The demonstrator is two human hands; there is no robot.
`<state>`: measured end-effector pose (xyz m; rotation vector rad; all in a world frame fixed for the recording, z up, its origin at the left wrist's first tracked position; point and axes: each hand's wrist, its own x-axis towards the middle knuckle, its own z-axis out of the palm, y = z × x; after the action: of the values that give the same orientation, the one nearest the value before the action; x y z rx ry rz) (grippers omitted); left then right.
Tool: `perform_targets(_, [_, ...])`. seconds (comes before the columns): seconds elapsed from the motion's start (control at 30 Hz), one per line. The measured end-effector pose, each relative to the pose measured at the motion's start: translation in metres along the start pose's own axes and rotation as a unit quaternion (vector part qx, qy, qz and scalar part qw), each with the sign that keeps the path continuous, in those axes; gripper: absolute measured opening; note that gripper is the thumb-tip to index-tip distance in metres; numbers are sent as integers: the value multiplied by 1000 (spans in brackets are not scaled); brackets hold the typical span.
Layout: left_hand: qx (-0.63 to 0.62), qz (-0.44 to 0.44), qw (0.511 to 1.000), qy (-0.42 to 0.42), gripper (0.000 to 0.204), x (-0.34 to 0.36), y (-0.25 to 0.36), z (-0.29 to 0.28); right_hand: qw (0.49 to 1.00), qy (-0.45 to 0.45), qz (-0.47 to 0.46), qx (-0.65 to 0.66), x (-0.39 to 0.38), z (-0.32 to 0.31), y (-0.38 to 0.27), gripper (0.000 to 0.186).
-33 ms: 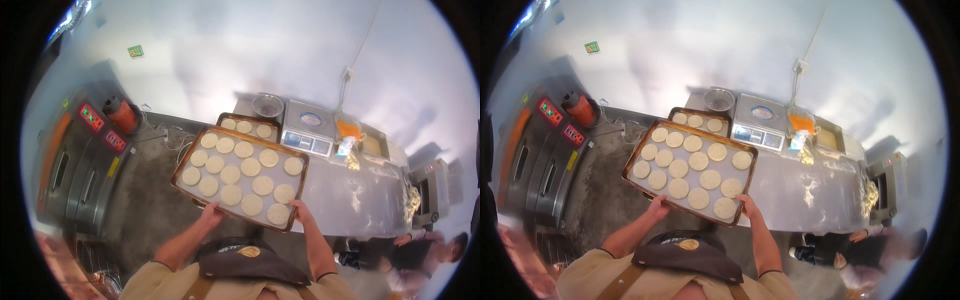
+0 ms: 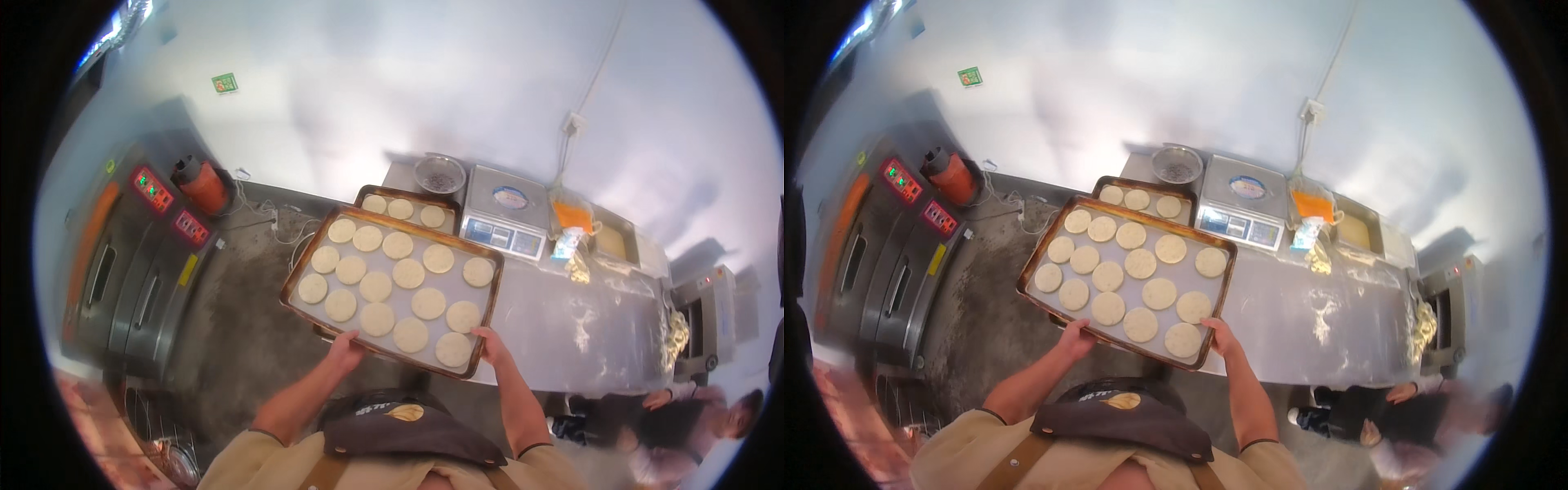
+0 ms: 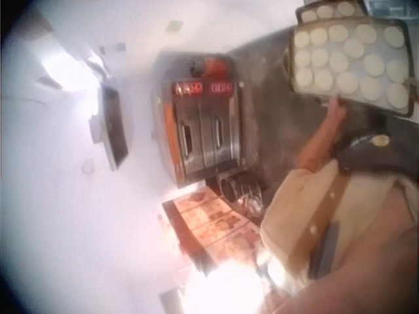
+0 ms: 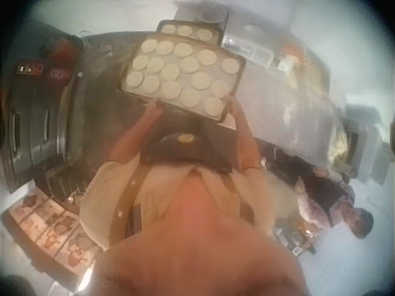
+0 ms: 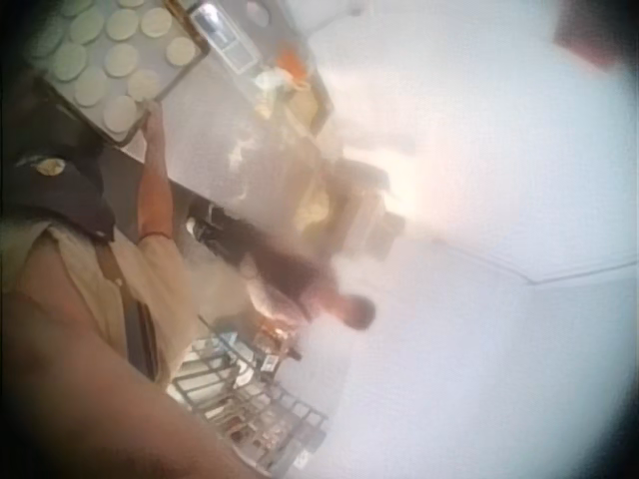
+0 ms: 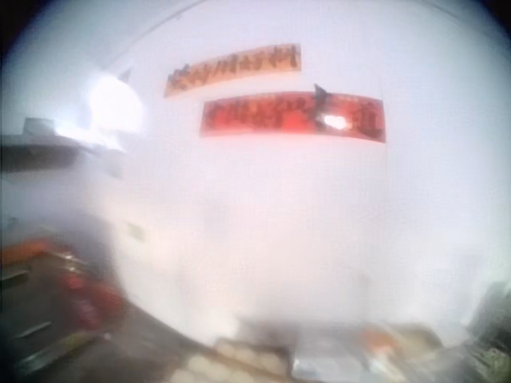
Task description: The person arranges round dough pieces on baking trays, brushes them with a yellow liquid using a ladle, and places the trays into a commercial oven. The person sets a timer and closes the oven door.
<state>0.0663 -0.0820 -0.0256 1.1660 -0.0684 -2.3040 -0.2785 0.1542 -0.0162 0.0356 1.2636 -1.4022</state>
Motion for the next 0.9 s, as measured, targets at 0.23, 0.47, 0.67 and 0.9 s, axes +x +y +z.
perform_targets(0.23, [35,67,996,55,46,42,-14,14,999,-3,51,-14,60,-25,-10,41])
perform_targets(0.47, [31,68,997,13,49,100,32,29,997,-7,53,60,68,-10,9,47])
perform_targets(0.67, [61,53,993,82,44,135,67,55,997,-6,-25,75,80,11,23,47])
perform_targets(0.9, [76,114,988,78,25,126,48,59,994,26,-54,92,90,15,28,49])
